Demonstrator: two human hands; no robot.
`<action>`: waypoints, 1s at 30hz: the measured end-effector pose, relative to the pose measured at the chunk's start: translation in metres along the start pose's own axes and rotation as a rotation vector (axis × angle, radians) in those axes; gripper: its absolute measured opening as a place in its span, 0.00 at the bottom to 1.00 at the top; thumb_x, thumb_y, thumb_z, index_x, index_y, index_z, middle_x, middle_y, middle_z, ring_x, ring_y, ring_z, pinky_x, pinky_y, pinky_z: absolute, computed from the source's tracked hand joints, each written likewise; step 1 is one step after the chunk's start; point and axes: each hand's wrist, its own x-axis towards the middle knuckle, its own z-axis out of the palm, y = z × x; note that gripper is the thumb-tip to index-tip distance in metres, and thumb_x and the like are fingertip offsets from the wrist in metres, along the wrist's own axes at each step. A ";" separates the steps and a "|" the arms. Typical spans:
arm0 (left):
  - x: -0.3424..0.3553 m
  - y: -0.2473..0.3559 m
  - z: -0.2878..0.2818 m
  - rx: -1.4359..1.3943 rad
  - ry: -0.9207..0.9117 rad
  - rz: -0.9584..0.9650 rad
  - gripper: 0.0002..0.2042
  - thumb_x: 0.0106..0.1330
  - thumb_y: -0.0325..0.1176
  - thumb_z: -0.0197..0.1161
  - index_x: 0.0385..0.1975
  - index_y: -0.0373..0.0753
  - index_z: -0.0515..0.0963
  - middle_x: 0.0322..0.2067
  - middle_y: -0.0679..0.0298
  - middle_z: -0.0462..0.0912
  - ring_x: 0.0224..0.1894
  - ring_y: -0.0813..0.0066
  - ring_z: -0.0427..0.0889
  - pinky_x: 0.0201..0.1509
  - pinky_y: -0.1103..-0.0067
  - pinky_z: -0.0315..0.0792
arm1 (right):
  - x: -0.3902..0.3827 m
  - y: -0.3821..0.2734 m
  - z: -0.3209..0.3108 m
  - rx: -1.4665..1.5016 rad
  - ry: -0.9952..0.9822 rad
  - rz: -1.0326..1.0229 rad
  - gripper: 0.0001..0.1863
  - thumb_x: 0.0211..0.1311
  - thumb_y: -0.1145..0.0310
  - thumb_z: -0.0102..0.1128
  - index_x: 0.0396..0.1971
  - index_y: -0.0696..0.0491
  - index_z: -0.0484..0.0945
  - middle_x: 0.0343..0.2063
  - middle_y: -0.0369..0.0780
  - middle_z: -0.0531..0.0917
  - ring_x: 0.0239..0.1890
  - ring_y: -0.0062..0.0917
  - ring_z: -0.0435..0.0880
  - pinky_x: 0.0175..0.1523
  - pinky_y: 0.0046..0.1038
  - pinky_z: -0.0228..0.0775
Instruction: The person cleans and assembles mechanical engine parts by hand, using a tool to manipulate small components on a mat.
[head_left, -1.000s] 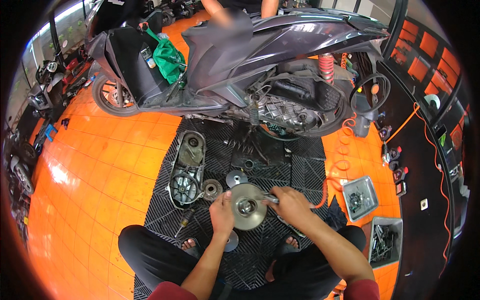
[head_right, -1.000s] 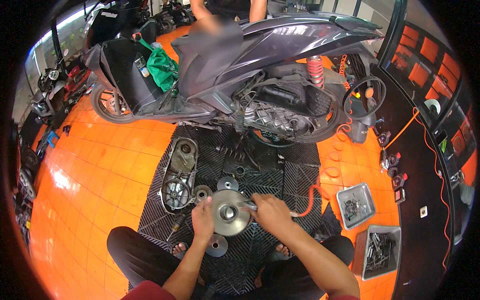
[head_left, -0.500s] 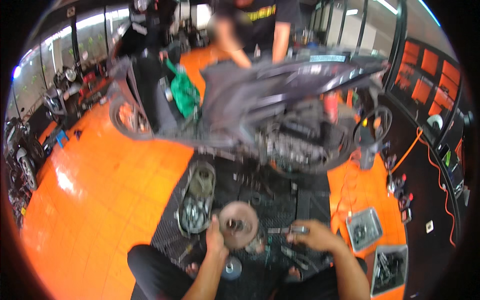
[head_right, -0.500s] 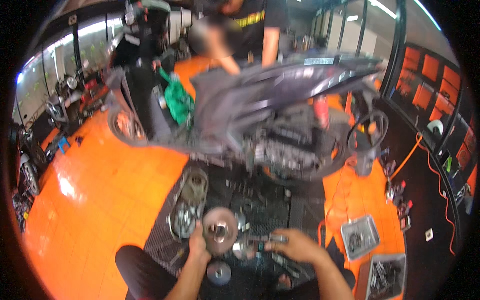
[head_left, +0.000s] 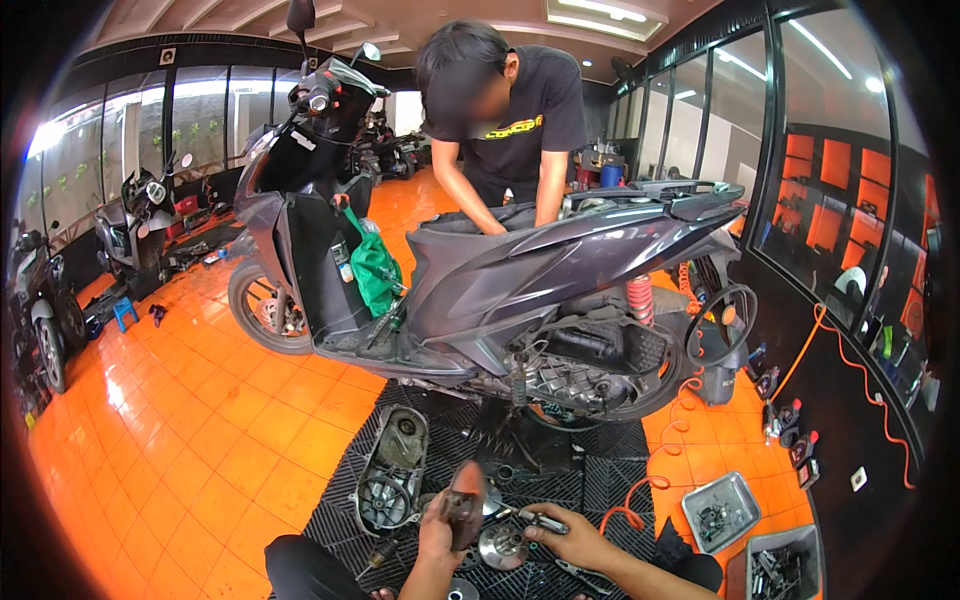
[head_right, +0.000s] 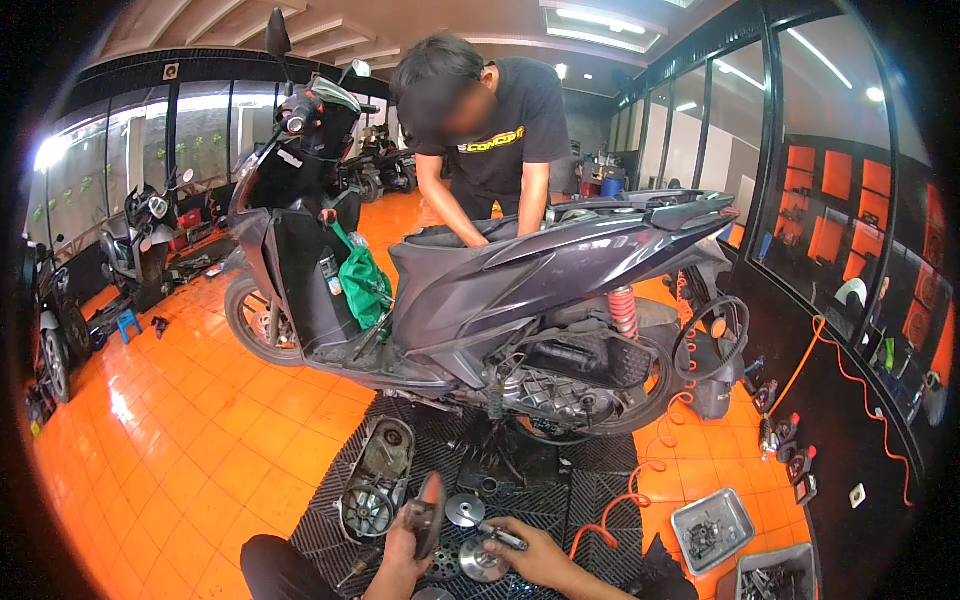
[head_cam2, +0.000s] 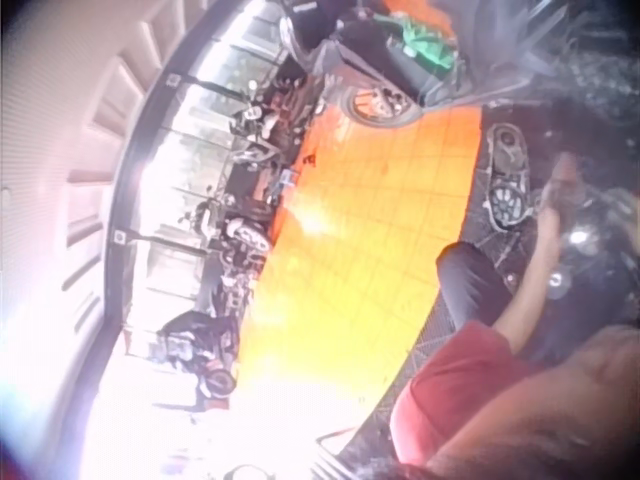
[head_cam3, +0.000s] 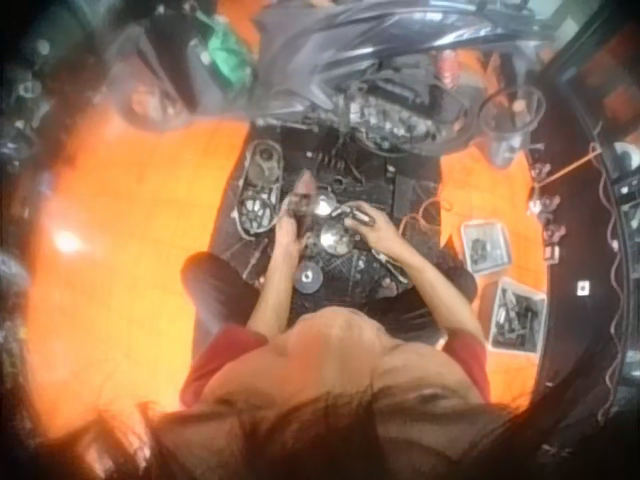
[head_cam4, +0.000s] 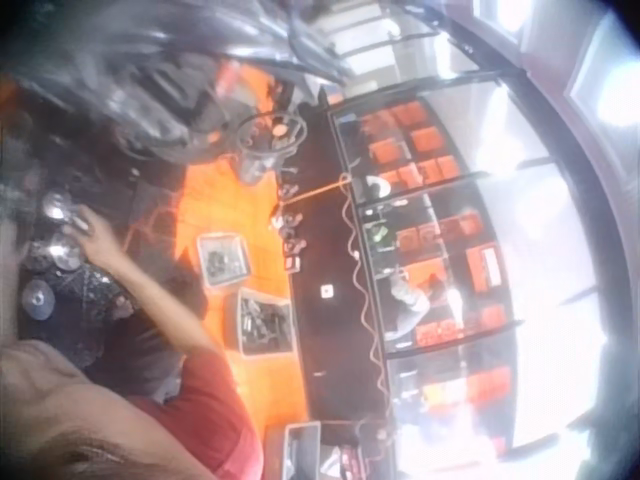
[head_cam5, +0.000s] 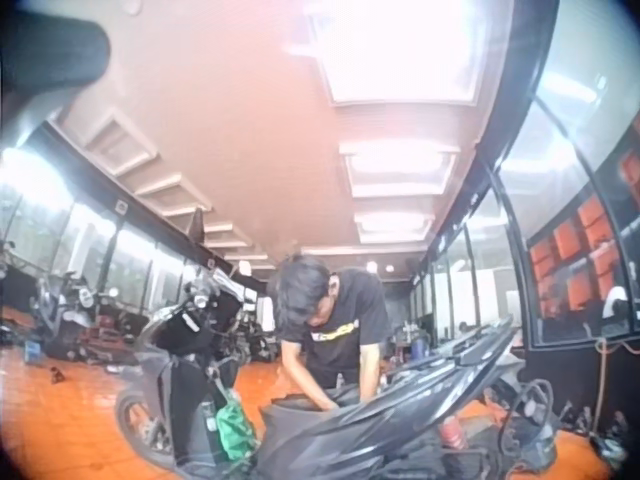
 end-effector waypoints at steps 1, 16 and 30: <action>-0.001 0.004 0.005 0.036 -0.030 0.019 0.17 0.80 0.34 0.43 0.61 0.36 0.73 0.44 0.55 0.84 0.37 0.65 0.85 0.35 0.72 0.80 | 0.000 0.002 0.004 0.038 0.021 0.005 0.25 0.72 0.56 0.65 0.62 0.54 0.77 0.54 0.43 0.85 0.55 0.27 0.84 0.60 0.30 0.74; 0.001 -0.040 -0.011 0.789 -0.177 0.486 0.47 0.71 0.61 0.59 0.74 0.25 0.56 0.60 0.53 0.67 0.64 0.53 0.70 0.71 0.66 0.64 | -0.005 0.014 0.044 0.256 0.231 0.111 0.26 0.73 0.56 0.65 0.63 0.57 0.76 0.57 0.45 0.83 0.58 0.28 0.80 0.61 0.31 0.72; 0.019 -0.048 -0.040 -0.469 -0.186 -0.174 0.37 0.70 0.66 0.47 0.65 0.38 0.69 0.58 0.46 0.76 0.59 0.47 0.77 0.61 0.48 0.73 | -0.024 -0.035 0.010 -0.369 -0.060 0.016 0.23 0.70 0.55 0.66 0.55 0.56 0.79 0.44 0.46 0.88 0.47 0.38 0.88 0.52 0.36 0.78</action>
